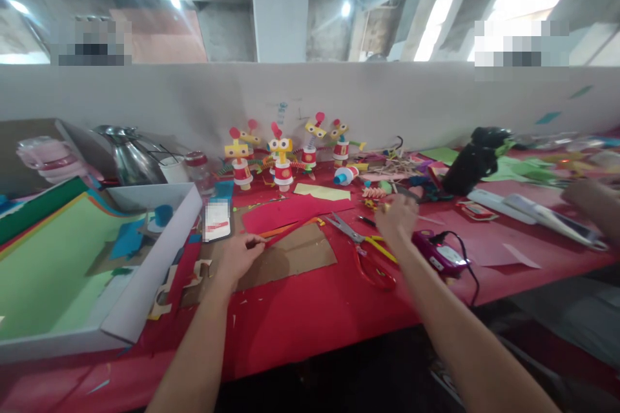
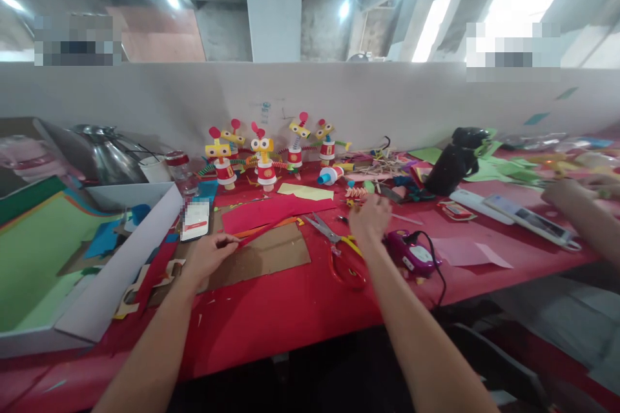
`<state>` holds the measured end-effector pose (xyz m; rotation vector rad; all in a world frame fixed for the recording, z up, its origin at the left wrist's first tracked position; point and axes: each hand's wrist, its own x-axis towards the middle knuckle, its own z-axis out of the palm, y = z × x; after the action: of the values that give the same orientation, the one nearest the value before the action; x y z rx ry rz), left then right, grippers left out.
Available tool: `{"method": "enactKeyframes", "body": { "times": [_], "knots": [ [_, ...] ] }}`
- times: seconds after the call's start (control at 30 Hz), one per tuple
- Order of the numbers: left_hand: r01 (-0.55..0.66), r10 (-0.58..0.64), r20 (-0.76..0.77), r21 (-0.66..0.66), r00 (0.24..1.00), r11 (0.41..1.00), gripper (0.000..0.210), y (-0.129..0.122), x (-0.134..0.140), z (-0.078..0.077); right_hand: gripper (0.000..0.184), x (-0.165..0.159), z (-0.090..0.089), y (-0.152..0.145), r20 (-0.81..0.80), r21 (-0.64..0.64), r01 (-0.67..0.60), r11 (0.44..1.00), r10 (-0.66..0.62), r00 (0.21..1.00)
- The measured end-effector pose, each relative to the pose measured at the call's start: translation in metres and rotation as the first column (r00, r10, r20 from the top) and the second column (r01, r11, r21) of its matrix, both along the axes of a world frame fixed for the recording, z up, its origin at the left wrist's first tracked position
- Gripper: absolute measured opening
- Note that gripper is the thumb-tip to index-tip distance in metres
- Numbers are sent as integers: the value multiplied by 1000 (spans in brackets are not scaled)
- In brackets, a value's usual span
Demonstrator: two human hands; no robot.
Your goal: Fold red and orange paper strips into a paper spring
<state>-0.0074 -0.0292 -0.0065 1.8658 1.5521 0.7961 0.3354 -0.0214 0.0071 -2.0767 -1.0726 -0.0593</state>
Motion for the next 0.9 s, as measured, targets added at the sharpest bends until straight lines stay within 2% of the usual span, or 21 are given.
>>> {"method": "enactKeyframes", "body": {
  "times": [0.03,0.07,0.1,0.13,0.17,0.2,0.23,0.3,0.4,0.5,0.6,0.67,0.8,0.83,0.9],
  "knots": [
    [8,-6,105,-23,994,1000,25,0,1,-1,27,-26,-4,-8,-135,47,-212,976,216,967],
    [22,-11,207,-50,978,999,27,-1,3,-1,24,-53,-9,-16,-286,115,-439,891,453,845],
    [44,-18,292,-81,956,996,29,-3,5,0,25,-81,-14,-22,-438,195,-600,776,616,655],
    [71,-26,358,-112,933,991,31,-5,7,1,30,-107,-20,-27,-558,273,-687,674,692,458],
    [92,-30,402,-138,915,986,33,-7,9,3,34,-130,-26,-31,-643,339,-698,631,697,317],
    [120,-41,425,-162,904,980,34,-10,11,6,35,-148,-31,-33,-696,377,-694,613,682,225],
    [146,-60,438,-165,897,975,34,-12,13,8,33,-161,-34,-33,-722,399,-689,605,670,171],
    [179,-98,431,-152,897,972,32,-15,16,13,32,-174,-39,-30,-746,441,-631,639,651,138],
    [176,-116,384,-124,916,977,25,-14,16,14,30,-167,-40,-25,-777,471,-556,685,620,106],
    [158,-102,368,-127,924,979,21,-8,12,9,29,-154,-37,-22,-816,465,-471,749,570,100],
    [124,-79,369,-100,926,987,19,-3,7,2,26,-142,-31,-19,-826,505,-363,783,560,58],
    [112,-82,347,-67,934,991,17,0,4,-1,24,-131,-27,-16,-815,543,-287,789,578,44],
    [90,-94,262,30,960,996,12,7,-8,-8,25,-103,-21,-7,-777,620,-92,779,626,68],
    [70,-82,228,61,970,996,11,9,-12,-10,25,-96,-21,-5,-757,648,-20,761,647,96],
    [-4,-13,147,118,989,993,10,13,-19,-13,25,-87,-21,-5,-706,704,101,703,679,200]
  ]
}}
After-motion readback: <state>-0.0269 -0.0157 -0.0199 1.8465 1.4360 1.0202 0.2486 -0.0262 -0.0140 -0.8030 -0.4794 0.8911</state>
